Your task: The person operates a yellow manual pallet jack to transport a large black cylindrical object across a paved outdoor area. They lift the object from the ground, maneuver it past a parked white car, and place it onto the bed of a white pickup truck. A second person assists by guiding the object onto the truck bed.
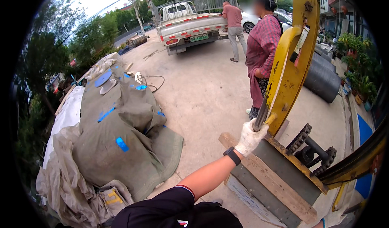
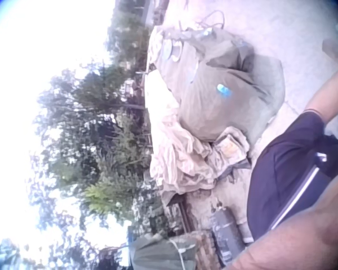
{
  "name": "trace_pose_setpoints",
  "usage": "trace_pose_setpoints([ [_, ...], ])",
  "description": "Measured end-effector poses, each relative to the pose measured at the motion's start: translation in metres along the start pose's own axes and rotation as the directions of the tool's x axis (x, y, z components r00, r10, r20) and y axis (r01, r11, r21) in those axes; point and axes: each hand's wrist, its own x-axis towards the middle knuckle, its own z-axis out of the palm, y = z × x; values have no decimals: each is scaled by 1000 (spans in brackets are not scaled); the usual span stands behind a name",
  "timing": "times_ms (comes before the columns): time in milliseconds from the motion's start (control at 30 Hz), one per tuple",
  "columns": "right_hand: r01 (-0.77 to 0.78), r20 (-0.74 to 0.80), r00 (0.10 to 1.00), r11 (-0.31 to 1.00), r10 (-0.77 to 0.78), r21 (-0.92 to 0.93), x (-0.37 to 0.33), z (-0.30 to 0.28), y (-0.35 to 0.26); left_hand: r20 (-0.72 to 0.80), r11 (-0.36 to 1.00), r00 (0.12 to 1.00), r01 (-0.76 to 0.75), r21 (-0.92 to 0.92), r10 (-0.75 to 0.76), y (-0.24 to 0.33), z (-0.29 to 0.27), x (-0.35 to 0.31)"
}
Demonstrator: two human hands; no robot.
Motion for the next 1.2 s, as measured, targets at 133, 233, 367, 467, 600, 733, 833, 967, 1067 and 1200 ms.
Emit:
trace_pose_setpoints([
  [133, 6, -3, 1000, 998, -6, 61, -15, -24, -35, 51, 999, 998, 23, 32, -24, -1, 18, 4],
  [233, 40, 41, 998, 980, -49, 192, -16, -18, -12, -13, 994, 996, 88, 61, -88, -8, 27, -2],
  [367, 220, 79, 968, 956, -238, 193, -36, 15, -44, -94, 1000, 995, -20, -8, 19, 10, -16, -5],
  [467, 33, 171, 982, 968, -77, 247, -27, -7, -46, -79, 999, 996, -31, -15, 30, -2, 8, -9],
  [600, 181, 324, 916, 964, -237, 193, -9, -26, -30, -70, 998, 996, -61, 25, 63, 0, 21, -25],
  [733, 314, 462, 817, 939, -344, 143, -3, -28, -26, -129, 992, 987, -90, 84, 100, 8, 13, -39],
  [833, 63, 506, 843, 968, -183, 245, -9, -37, -55, -144, 992, 985, -76, 105, 91, 20, 12, -51],
  [967, -35, 533, 836, 957, -130, 288, 19, -43, -39, -135, 988, 987, -66, 143, 86, 24, 49, -69],
  [1067, 38, 593, 779, 960, -203, 279, 31, -33, -34, -161, 992, 987, 19, 128, 2, 12, 39, -66],
  [1200, 43, 721, 665, 974, -195, 223, 41, -49, -50, -360, 927, 918, -22, 374, 167, 38, 56, -92],
])
